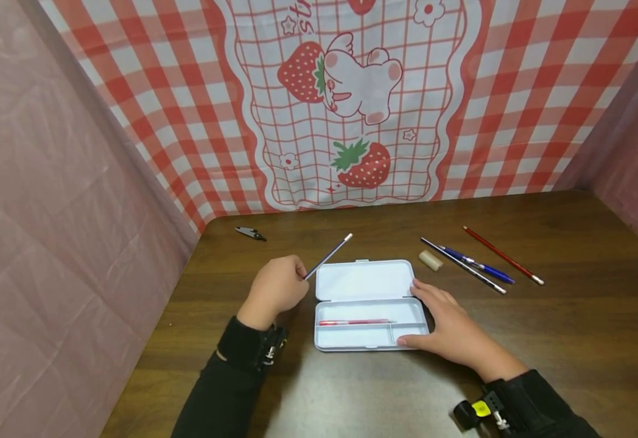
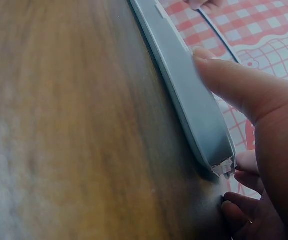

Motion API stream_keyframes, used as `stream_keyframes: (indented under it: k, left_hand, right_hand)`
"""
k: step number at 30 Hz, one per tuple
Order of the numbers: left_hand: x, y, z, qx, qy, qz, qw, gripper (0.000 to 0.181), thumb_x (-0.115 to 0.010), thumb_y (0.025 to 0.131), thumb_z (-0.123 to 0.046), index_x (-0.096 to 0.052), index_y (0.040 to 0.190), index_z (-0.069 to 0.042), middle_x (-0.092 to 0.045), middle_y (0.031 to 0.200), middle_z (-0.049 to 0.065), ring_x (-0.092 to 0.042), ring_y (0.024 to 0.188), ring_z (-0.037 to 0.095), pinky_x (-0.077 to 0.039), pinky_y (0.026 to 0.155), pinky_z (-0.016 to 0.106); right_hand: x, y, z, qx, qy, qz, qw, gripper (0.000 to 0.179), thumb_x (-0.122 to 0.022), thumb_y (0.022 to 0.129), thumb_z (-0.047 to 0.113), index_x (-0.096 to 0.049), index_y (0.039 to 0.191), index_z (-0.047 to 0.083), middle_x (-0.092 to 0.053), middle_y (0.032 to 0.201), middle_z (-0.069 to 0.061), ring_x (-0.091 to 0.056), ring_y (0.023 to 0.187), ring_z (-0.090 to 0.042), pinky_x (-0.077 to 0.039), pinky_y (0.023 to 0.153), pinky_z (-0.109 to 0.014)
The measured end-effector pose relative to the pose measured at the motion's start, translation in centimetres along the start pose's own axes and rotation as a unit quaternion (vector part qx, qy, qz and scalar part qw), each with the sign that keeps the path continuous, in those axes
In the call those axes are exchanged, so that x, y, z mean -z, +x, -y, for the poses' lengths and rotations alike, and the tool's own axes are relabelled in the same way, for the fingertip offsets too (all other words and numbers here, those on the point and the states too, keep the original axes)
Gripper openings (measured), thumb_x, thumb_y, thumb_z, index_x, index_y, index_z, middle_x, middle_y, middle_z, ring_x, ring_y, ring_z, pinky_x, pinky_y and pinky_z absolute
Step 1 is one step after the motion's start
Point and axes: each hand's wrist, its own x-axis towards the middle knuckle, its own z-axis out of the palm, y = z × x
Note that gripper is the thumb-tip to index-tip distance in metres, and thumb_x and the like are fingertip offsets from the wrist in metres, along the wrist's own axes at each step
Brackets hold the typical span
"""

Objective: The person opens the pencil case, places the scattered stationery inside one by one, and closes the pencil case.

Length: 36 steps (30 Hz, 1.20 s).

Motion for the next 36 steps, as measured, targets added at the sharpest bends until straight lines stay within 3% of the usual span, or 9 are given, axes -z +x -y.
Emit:
stream_keyframes:
  k: [5,16,36]
  left_hand:
    - [0.1,-0.9,-1.4,-0.034,-0.001,-0.005,0.9994,0.007,-0.071,0.089,-0.012,-0.064,0.089,-0.014,-0.06,0.072,0.0,-0.056,0.067,0.019,-0.046,0.061,0.035]
    - [-0.9,-2.3,-4.1,-0.104,0.043,0.027,0.9933,0.01,-0.068,0.087,-0.007,-0.066,0.084,-0.017,-0.059,0.074,-0.005,-0.055,0.069,0.017,-0.047,0.065,0.034]
    - [-3.2,-2.6,-5.7,-0.14,0.096,0.062,0.9836,0.014,-0.064,0.094,-0.007,-0.069,0.085,-0.018,-0.06,0.082,-0.006,-0.054,0.071,0.014,-0.048,0.068,0.032]
  right_hand:
    - [0.0,0.0,0.0,0.005,0.001,-0.002,1.0,0.107,-0.086,0.075,0.06,-0.045,0.15,-0.004,-0.036,0.161,-0.021,-0.032,0.143,-0.044,-0.031,0.11,-0.067]
    - [0.0,-0.1,0.0,0.004,-0.002,-0.003,1.0,0.107,-0.086,0.075,0.06,-0.045,0.15,-0.004,-0.036,0.161,-0.021,-0.032,0.143,-0.044,-0.031,0.111,-0.066]
    - [0.0,0.0,-0.1,0.004,0.003,-0.003,1.0,0.107,-0.086,0.075,0.06,-0.045,0.15,-0.004,-0.036,0.161,-0.02,-0.031,0.144,-0.044,-0.032,0.11,-0.067]
